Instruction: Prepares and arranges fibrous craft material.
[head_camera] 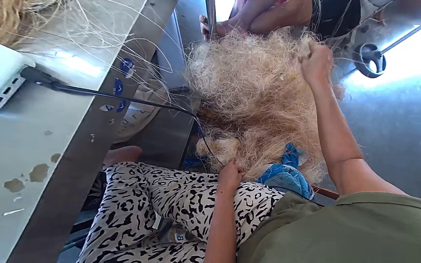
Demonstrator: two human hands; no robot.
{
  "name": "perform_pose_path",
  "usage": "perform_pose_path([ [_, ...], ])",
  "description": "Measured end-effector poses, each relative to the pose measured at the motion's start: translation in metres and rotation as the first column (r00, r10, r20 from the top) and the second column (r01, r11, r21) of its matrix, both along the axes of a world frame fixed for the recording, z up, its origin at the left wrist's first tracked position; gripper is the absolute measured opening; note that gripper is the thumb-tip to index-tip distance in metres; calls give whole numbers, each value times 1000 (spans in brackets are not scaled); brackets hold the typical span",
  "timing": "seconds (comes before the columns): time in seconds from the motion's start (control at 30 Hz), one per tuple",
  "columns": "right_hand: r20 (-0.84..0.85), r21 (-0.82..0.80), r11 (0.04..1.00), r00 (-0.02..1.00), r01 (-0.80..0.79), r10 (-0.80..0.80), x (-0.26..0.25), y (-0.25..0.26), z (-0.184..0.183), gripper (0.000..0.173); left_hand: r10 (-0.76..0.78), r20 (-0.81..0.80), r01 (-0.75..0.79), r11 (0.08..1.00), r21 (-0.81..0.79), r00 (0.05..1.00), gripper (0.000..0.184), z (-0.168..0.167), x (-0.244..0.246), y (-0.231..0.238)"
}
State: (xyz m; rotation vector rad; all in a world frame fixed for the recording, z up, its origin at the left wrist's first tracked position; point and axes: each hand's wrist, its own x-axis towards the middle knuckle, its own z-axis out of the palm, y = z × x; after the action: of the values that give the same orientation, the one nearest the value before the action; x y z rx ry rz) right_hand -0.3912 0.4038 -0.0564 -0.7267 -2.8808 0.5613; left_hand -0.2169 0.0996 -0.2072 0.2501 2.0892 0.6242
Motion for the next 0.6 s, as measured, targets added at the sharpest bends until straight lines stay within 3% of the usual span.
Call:
perform_pose_path([
  [0.07,107,112,993,994,-32,20,8,-14,-9,53,-8,12,8,1000,-7,1000,22,1,-1,0],
  [0.13,112,77,974,973,-212,203,21,-27,-31,35,-9,15,9,1000,-11,1000,22,1,-2,1],
  [0.2,230,-174,866,836,-469,499,32,-39,-59,20,-12,15,12,1000,-7,1000,22,0,-1,0],
  [0.27,427,-446,730,593,-518,682,39,-54,-94,21,-17,10,17,1000,0,1000,22,-1,-1,0],
  [0.33,579,-412,739,474,-533,664,40,-68,-134,20,-12,13,12,1000,-6,1000,22,0,-1,0],
  [0.4,677,-226,798,499,-558,540,43,-77,-163,19,-8,15,8,1000,-10,1000,22,1,-1,0],
  [0.47,702,-95,794,526,-600,481,46,-75,-185,19,-10,15,10,1000,-11,1000,23,1,-1,0],
  [0.6,724,-47,837,559,-544,404,41,-73,-182,22,-17,20,17,1000,-13,1000,23,1,-2,0],
])
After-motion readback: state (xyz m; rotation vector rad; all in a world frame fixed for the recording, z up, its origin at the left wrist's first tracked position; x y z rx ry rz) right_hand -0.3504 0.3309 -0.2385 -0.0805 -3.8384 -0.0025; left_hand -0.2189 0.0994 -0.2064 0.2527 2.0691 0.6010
